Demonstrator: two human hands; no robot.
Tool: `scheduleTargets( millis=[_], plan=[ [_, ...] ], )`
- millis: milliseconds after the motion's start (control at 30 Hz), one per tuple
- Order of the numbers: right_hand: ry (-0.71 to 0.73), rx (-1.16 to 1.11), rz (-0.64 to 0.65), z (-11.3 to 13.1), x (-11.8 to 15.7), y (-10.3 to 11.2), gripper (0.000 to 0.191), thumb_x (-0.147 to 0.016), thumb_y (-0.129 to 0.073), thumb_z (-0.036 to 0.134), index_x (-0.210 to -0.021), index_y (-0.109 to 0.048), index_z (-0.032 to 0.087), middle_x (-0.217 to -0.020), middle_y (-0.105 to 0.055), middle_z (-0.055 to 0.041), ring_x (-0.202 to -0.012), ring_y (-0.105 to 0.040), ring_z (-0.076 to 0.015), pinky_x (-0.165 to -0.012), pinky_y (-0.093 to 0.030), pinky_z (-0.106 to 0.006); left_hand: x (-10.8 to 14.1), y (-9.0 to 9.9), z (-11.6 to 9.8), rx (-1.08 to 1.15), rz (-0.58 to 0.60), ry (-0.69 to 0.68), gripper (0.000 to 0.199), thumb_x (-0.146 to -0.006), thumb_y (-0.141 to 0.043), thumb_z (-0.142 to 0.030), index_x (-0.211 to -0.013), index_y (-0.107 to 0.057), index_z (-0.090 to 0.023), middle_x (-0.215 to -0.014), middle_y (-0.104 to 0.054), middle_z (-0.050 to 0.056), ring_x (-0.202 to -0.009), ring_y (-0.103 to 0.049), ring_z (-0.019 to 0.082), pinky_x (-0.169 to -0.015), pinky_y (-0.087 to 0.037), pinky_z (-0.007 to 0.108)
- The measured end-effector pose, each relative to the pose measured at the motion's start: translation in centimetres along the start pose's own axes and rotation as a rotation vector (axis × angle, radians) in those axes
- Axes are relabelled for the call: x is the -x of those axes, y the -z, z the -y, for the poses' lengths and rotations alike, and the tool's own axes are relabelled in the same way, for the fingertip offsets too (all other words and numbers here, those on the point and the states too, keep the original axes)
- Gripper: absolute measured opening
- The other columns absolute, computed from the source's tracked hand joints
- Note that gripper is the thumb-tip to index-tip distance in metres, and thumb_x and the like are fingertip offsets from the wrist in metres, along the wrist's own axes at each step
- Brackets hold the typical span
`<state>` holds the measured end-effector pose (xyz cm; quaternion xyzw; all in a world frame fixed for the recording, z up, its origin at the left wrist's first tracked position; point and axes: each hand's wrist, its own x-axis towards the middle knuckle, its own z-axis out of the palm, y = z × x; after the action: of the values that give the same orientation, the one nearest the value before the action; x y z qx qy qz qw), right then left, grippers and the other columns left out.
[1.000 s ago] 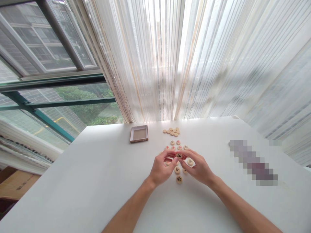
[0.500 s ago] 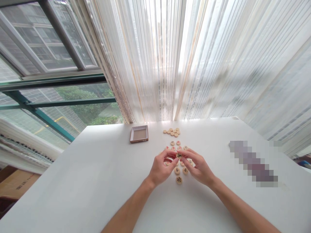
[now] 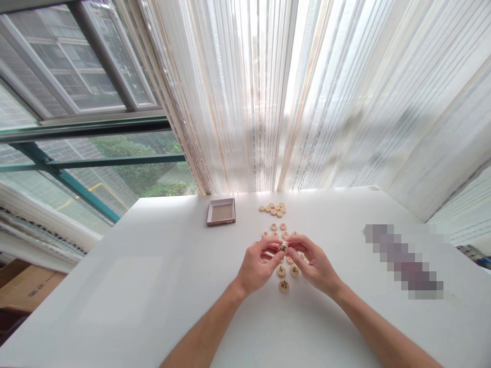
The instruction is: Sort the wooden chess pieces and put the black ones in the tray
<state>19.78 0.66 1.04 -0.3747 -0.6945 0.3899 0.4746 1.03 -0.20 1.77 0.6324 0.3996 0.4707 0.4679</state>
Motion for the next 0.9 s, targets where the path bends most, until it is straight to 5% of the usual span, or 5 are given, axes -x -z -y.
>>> scheduleTargets(
  millis=[400, 900],
  plan=[
    [-0.036, -0.011, -0.012, 0.34, -0.37, 0.01, 0.016, -0.095, -0.059, 0.036, -0.102, -0.065, 0.022, -0.092, -0.072, -0.0045, -0.085, -0.071, -0.0199, -0.077, -0.059, -0.032, 0.21, -0.01, -0.07, 0.088, 0.083, 0.015, 0.035, -0.090, -0.065, -0.036, -0.120, -0.064, -0.018, -0.104, -0.076, 0.011, -0.093, -0.074, 0.023, -0.089, -0.060, 0.039],
    [-0.006, 0.019, 0.009, 0.48, -0.25, 0.19, 0.019, -0.092, -0.065, 0.036, -0.105, -0.065, 0.022, -0.092, -0.072, -0.0053, -0.083, -0.071, -0.0196, -0.077, -0.060, -0.033, 0.23, -0.14, -0.14, 0.130, 0.094, 0.039, 0.037, -0.091, -0.064, -0.039, -0.120, -0.062, -0.017, -0.102, -0.076, 0.012, -0.087, -0.075, 0.023, -0.081, -0.061, 0.037]
  ],
)
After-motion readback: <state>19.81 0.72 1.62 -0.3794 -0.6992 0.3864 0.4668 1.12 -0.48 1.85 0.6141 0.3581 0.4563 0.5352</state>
